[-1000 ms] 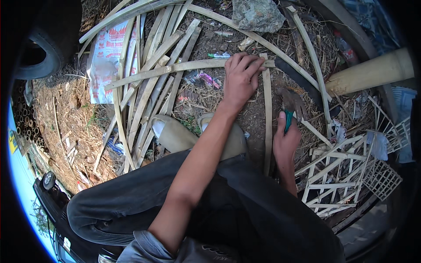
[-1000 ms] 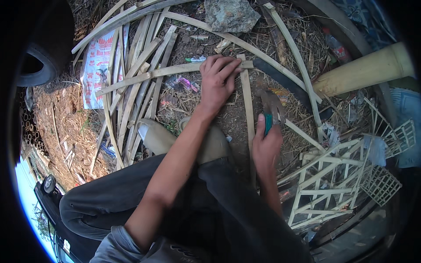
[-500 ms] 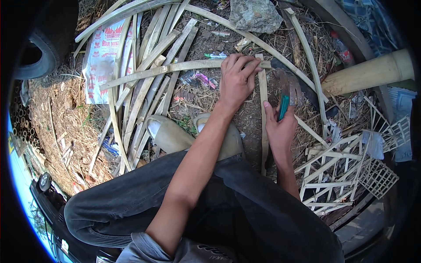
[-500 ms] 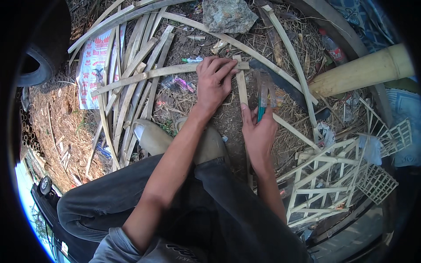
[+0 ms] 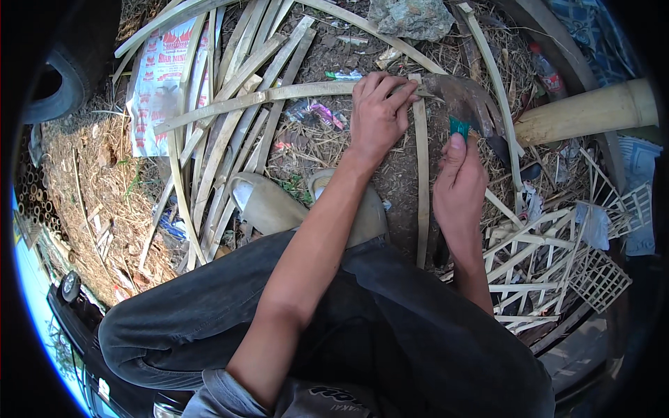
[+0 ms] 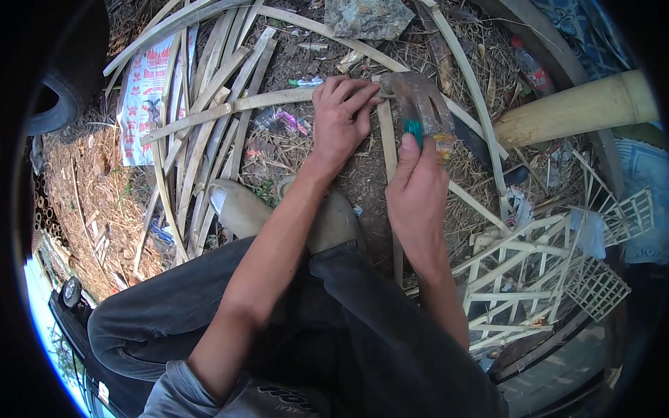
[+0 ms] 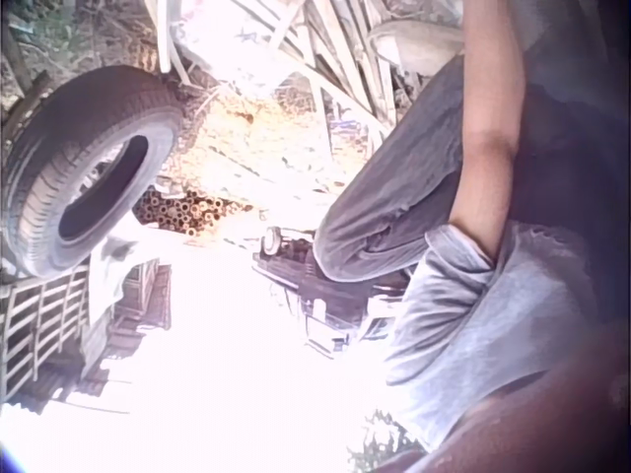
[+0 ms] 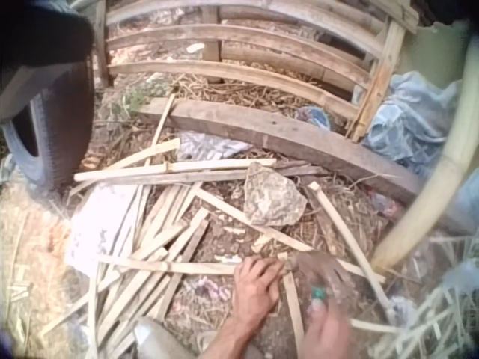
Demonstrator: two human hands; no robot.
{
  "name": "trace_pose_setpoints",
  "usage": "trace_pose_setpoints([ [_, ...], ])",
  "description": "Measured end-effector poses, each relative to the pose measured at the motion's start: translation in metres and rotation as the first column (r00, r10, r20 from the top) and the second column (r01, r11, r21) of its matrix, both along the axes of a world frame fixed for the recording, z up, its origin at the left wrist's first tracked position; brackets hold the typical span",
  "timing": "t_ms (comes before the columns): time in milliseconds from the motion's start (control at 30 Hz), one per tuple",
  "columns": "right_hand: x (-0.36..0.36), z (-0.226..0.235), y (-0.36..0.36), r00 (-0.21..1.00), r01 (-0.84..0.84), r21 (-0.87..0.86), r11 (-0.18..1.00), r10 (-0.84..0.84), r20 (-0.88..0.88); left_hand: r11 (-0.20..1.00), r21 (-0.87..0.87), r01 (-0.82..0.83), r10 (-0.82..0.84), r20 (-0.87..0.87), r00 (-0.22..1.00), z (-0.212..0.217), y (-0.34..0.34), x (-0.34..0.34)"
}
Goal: The person constructs a wooden lattice by hand and using a hammer to secure thin bamboo strips together on a dirt ground surface.
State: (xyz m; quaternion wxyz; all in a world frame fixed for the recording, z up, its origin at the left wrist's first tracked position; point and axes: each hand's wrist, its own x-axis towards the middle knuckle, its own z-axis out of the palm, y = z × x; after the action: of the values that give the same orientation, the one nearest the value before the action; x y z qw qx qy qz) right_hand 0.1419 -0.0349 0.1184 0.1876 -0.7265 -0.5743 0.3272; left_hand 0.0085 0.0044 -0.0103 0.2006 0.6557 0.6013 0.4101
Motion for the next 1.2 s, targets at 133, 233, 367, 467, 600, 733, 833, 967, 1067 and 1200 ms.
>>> trace_pose_setpoints([
  [133, 0.002, 0.01, 0.001, 0.999, -0.047, 0.0, 0.999, 0.047, 0.028, 1.0, -0.01, 0.004, -0.004, 0.034, 0.999, 0.0, 0.001, 0.002],
  [233, -0.004, 0.006, -0.001, 0.996, -0.038, -0.04, 0.998, 0.042, 0.084, 1.0, -0.015, 0.002, -0.001, 0.037, 0.999, 0.0, 0.002, 0.001],
  [367, 0.003, -0.005, -0.006, 0.991, -0.054, 0.005, 0.999, 0.053, 0.122, 1.0, -0.018, -0.01, 0.01, 0.015, 1.0, 0.001, 0.003, -0.002],
  [467, 0.002, 0.012, -0.007, 0.997, 0.071, -0.02, 0.997, -0.071, -0.032, 1.0, -0.022, 0.001, 0.0, 0.075, 0.997, 0.002, 0.004, 0.005],
  [600, -0.002, -0.015, -0.007, 0.998, -0.054, 0.062, 0.997, 0.051, 0.048, 0.999, -0.052, 0.001, 0.004, 0.089, 0.996, 0.003, -0.001, -0.003],
  [733, 0.0, -0.009, -0.007, 1.0, 0.009, -0.04, 0.999, -0.008, 0.015, 0.996, -0.09, 0.001, 0.009, 0.118, 0.993, 0.005, 0.004, -0.001],
  [833, -0.003, 0.004, -0.006, 0.997, 0.067, -0.001, 0.998, -0.067, -0.023, 0.993, -0.117, -0.001, 0.013, 0.107, 0.994, 0.005, 0.003, -0.004],
  [967, 0.002, -0.015, -0.004, 0.989, -0.065, 0.038, 0.997, 0.059, 0.136, 0.991, -0.135, -0.015, 0.031, 0.117, 0.993, 0.008, 0.009, 0.0],
  [1067, 0.006, -0.011, -0.002, 0.977, -0.124, 0.068, 0.99, 0.11, 0.183, 0.986, -0.165, -0.008, 0.029, 0.129, 0.991, 0.014, 0.011, 0.001],
  [1200, -0.002, -0.004, -0.006, 0.996, 0.075, 0.131, 0.989, -0.069, -0.05, 0.99, -0.138, -0.01, 0.026, 0.115, 0.993, 0.01, 0.008, 0.0],
])
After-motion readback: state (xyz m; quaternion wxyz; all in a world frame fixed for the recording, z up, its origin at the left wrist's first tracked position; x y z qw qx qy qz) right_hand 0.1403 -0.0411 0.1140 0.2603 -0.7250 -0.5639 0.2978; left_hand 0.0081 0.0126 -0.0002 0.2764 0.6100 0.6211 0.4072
